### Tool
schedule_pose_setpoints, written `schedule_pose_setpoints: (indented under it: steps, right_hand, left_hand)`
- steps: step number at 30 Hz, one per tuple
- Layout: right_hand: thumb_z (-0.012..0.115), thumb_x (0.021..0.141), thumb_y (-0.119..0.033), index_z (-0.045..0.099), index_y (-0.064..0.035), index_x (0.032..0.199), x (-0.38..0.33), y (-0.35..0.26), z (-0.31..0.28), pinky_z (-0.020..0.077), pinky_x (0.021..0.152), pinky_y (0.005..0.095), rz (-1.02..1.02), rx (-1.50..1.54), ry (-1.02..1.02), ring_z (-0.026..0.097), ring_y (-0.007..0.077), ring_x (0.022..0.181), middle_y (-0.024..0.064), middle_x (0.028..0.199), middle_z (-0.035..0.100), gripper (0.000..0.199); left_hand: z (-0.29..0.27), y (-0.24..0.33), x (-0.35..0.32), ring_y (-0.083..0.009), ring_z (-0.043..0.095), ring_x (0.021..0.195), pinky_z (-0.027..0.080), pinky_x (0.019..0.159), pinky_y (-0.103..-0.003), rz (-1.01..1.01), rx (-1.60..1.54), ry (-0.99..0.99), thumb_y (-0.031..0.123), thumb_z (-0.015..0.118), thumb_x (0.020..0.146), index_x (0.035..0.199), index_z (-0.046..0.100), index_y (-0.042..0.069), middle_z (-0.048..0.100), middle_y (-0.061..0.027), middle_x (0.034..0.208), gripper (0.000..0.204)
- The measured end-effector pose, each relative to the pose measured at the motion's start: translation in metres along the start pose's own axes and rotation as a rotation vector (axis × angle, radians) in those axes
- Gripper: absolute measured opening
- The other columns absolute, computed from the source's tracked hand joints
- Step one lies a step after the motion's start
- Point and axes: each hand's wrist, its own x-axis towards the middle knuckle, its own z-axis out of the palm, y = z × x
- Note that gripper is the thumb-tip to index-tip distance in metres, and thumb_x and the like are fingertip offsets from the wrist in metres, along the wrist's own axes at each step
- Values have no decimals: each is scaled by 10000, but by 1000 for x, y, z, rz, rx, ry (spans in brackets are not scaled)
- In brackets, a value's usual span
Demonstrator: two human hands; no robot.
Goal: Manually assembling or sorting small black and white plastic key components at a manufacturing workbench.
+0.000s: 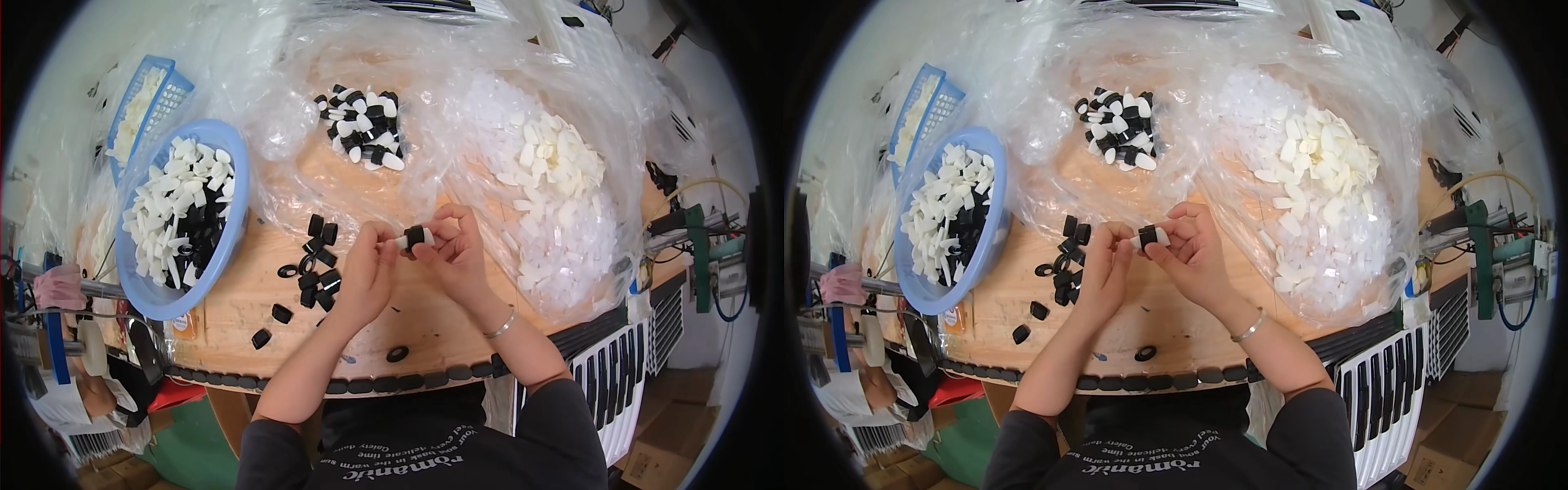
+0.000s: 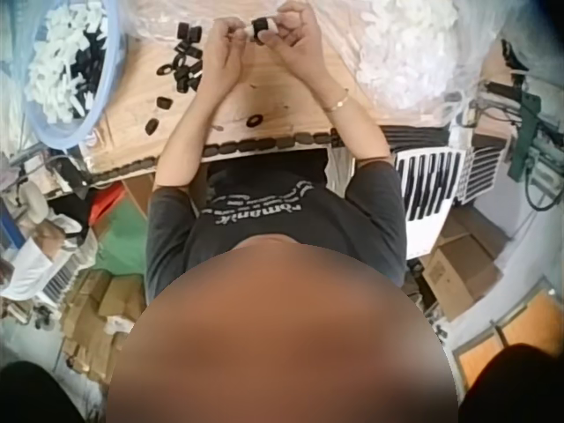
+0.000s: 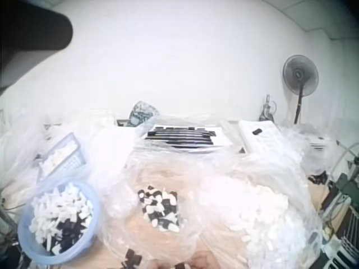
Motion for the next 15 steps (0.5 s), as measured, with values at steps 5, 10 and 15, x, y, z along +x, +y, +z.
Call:
schedule_pose_setpoints:
  steps: [5,10,15]
  right_hand:
    - [627,844,52,343,-80,1121,-4,-3,-3,526,785,263,-54,-194,-25,633,156,911,115,1040,614,418]
    - [653,817,68,350,-79,1093,-3,-11,-7,511,795,255,-110,-397,-59,625,135,885,97,1024,612,436]
    - [675,804,61,374,-79,1059,-3,-9,-9,512,773,245,-106,-477,-39,619,118,865,96,1014,620,419]
  left_hand:
    - [-9,9,7,-307,529,744,413,667,-380,230,421,-140,15,548,853,893,529,20,540,-132,792,44]
    - [-15,16,10,-343,525,803,396,715,-407,237,475,-105,16,579,806,861,543,22,543,-142,814,66]
    - [-10,16,13,-342,525,809,398,728,-408,219,414,-140,17,580,810,875,554,22,556,-142,828,70]
